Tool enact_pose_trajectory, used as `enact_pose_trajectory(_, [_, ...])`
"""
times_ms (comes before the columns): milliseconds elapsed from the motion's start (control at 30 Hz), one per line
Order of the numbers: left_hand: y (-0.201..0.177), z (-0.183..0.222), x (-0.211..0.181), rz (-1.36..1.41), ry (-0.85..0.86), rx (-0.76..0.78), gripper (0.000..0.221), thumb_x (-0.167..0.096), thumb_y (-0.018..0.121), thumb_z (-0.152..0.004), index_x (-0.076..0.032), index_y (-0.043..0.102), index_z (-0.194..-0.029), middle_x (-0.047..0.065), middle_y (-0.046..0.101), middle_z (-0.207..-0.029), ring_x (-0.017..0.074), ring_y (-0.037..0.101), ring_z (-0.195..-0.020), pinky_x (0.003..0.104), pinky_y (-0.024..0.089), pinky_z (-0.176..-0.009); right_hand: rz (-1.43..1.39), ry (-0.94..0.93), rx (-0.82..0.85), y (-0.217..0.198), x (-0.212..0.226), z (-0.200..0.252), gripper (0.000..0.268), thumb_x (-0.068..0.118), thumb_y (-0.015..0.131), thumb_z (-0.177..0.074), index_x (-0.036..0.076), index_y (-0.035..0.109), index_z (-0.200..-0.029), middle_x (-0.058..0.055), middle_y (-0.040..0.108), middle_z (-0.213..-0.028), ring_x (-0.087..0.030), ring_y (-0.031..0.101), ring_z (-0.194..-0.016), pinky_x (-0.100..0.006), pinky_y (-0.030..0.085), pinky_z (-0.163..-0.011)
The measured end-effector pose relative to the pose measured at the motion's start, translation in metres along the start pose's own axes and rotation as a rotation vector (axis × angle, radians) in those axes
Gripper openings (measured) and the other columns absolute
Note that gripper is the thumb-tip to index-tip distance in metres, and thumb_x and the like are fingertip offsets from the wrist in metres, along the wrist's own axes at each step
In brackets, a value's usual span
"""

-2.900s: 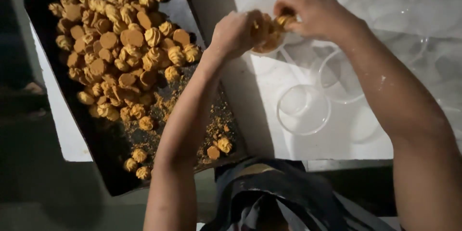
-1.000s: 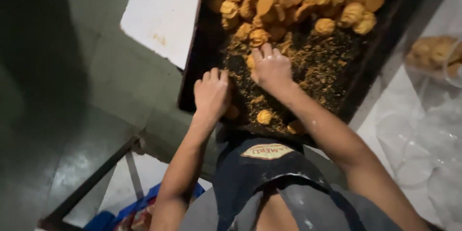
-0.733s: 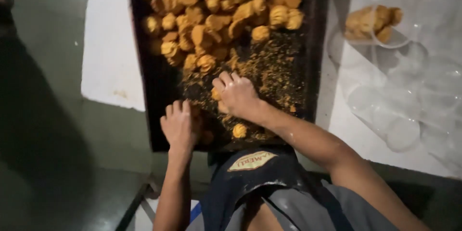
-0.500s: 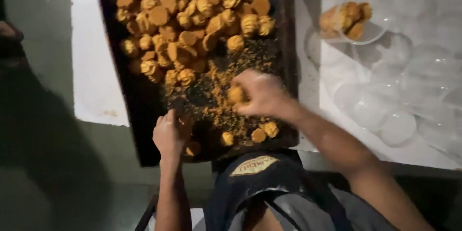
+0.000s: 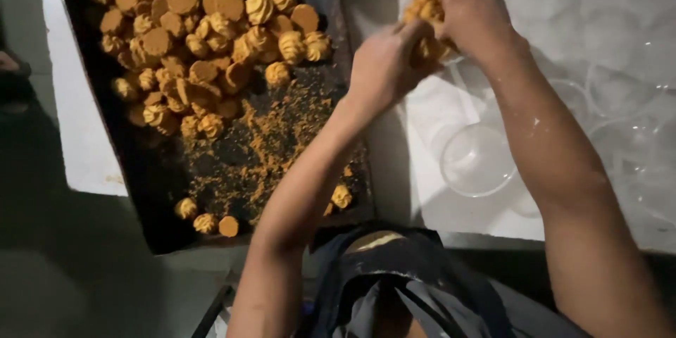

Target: The recorder prepares plastic cups and fills them with baked goods from a tray.

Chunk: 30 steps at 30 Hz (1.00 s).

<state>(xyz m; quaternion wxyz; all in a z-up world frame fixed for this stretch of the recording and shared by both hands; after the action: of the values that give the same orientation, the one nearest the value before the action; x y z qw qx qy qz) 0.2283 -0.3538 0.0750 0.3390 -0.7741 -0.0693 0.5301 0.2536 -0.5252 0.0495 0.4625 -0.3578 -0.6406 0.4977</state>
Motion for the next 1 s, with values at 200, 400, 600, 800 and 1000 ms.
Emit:
enact_pose_trajectory(200, [0.039, -0.042, 0.003, -0.027, -0.107, 0.138, 0.026, -0.035, 0.080, -0.077, -0.020, 0.075, -0.098, 0.008, 0.075, -0.085, 0.0317, 0.073, -0.079, 0.046, 0.056, -0.068, -0.386, 0.113, -0.074, -0.067, -0.023, 0.026, 0.029, 0.012, 0.075, -0.098, 0.003, 0.074, -0.126, -0.016, 0.075, -0.117, -0.027, 0.074, -0.090, -0.038, 0.059, -0.084])
enact_pose_trajectory(400, [0.062, -0.036, 0.012, -0.210, -0.095, 0.079, 0.011, -0.025, 0.067, -0.099, -0.017, 0.074, -0.102, 0.008, 0.076, -0.092, 0.0315, 0.073, -0.086, 0.048, 0.057, -0.074, -0.363, 0.107, 0.043, -0.057, -0.018, 0.037, 0.032, 0.013, 0.077, -0.091, 0.005, 0.075, -0.121, -0.016, 0.075, -0.108, -0.030, 0.072, -0.089, -0.041, 0.057, -0.084])
enact_pose_trajectory(600, [0.052, -0.030, 0.010, -0.370, 0.092, -0.110, 0.032, -0.015, 0.068, -0.086, -0.012, 0.072, -0.118, 0.013, 0.073, -0.106, 0.0324, 0.065, -0.098, 0.046, 0.054, -0.078, -0.378, 0.063, 0.023, -0.030, -0.018, 0.033, 0.034, 0.012, 0.071, -0.091, 0.008, 0.075, -0.124, -0.015, 0.075, -0.114, -0.033, 0.072, -0.097, -0.041, 0.057, -0.089])
enact_pose_trajectory(800, [0.012, 0.018, 0.044, -0.298, -0.037, -0.102, 0.027, -0.012, 0.074, -0.084, -0.014, 0.073, -0.111, 0.008, 0.075, -0.103, 0.0305, 0.066, -0.108, 0.050, 0.051, -0.087, -0.251, 0.147, 0.333, 0.012, -0.011, 0.030, 0.036, 0.032, 0.077, -0.097, 0.009, 0.075, -0.125, -0.018, 0.074, -0.113, -0.036, 0.069, -0.104, -0.047, 0.054, -0.094])
enact_pose_trajectory(1000, [-0.148, 0.204, 0.110, -0.371, -0.074, -0.435, 0.031, 0.002, 0.067, -0.085, -0.010, 0.070, -0.113, 0.010, 0.073, -0.107, 0.0283, 0.065, -0.108, 0.043, 0.056, -0.094, -1.076, 0.022, 0.206, 0.102, -0.021, 0.058, 0.015, 0.014, 0.061, -0.107, 0.005, 0.066, -0.117, -0.008, 0.058, -0.098, -0.016, 0.056, -0.083, -0.028, 0.046, -0.077])
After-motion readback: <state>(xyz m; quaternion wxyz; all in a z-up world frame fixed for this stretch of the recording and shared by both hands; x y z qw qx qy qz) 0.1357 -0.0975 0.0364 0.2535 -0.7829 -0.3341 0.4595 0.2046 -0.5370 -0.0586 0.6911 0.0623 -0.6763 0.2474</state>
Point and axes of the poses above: each hand's wrist, its own z-axis away from the middle knuckle, its own y-axis out of the palm, x = y × z, the point moved 5 cm from there along -z, towards the middle knuckle
